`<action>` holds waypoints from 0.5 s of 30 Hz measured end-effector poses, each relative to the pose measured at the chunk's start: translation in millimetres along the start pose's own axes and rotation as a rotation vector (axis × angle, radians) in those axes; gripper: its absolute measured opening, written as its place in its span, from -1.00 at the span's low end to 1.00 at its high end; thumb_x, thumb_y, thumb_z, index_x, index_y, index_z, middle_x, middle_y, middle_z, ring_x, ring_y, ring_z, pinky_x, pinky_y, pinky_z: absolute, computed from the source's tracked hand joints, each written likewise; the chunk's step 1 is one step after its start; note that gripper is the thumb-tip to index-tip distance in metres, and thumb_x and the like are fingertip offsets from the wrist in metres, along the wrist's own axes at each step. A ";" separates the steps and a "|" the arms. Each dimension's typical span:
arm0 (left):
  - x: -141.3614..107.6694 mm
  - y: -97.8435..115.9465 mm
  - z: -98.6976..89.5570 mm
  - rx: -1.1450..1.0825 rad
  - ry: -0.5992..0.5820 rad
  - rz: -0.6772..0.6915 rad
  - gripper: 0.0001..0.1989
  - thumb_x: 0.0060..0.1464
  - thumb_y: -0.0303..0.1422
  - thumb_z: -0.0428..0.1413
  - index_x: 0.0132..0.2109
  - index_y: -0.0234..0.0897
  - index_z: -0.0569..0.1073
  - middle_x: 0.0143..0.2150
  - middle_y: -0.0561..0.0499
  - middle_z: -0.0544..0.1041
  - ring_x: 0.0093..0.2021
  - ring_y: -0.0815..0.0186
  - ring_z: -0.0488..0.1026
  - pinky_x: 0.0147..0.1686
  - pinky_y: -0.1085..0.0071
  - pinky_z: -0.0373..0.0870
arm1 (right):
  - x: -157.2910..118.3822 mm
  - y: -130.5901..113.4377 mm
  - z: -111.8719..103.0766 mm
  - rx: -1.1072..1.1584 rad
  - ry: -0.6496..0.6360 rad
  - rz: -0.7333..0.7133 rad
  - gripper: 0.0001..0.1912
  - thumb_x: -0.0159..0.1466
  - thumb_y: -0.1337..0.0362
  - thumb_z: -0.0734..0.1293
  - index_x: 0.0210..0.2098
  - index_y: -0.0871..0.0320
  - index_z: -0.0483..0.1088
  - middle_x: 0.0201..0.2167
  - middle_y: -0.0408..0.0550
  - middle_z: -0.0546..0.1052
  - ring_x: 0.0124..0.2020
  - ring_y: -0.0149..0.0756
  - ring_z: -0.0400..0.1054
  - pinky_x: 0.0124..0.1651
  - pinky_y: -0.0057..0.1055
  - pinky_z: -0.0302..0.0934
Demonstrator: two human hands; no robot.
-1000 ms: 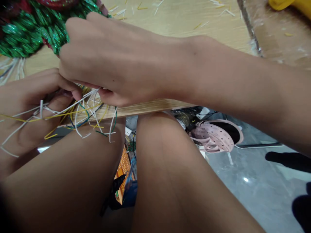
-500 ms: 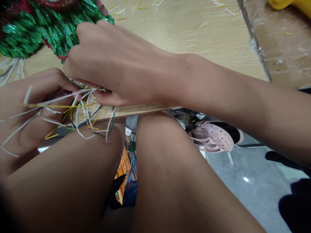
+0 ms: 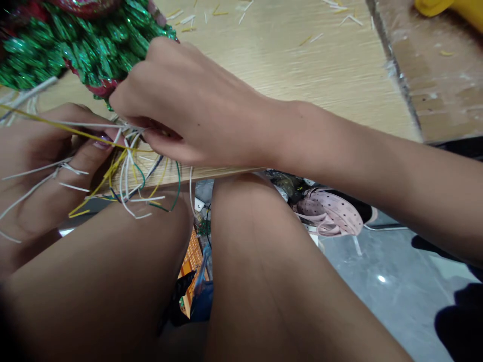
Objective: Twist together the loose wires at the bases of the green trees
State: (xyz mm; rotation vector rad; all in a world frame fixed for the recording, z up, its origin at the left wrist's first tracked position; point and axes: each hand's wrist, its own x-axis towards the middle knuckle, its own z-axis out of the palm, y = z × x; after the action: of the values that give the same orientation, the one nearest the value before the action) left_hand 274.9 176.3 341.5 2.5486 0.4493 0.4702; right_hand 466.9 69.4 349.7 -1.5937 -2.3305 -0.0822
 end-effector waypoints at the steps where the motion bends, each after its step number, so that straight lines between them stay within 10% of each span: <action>1: -0.3 -2.0 0.4 -0.022 0.011 -0.007 -0.88 0.14 -0.34 0.01 -0.24 -0.12 0.45 -0.38 0.06 0.42 -0.44 0.29 0.33 -0.50 0.33 0.15 | -2.2 -0.9 -0.4 0.037 0.021 0.014 -0.74 0.26 0.29 0.06 -0.43 0.21 0.31 -0.44 -0.19 0.28 -0.23 -0.30 0.33 -0.05 -0.30 0.21; 5: -0.5 -4.6 2.8 -0.103 0.029 -0.039 -0.88 0.15 -0.34 0.03 -0.18 -0.09 0.45 -0.37 0.06 0.41 -0.44 0.33 0.32 -0.50 0.35 0.15 | -11.4 -3.7 -2.6 0.190 0.083 0.092 -0.77 0.23 0.35 0.14 -0.35 0.23 0.42 -0.55 -0.27 0.24 -0.55 -0.54 0.12 -0.31 -0.55 0.16; 15: 1.6 -3.8 0.4 0.046 0.037 0.047 -0.85 0.14 -0.30 0.02 -0.24 -0.13 0.49 -0.41 0.09 0.45 -0.51 0.35 0.32 -0.49 0.35 0.23 | -14.1 -1.0 -2.0 0.222 0.106 0.166 -0.60 0.36 0.20 0.07 -0.42 0.29 0.39 -0.51 -0.26 0.25 -0.48 -0.57 0.09 -0.35 -0.58 0.02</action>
State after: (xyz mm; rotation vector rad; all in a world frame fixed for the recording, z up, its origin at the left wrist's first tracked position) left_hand 275.6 179.9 339.5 2.6030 0.4193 0.5302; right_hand 471.1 56.0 347.6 -1.6213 -2.0408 0.1223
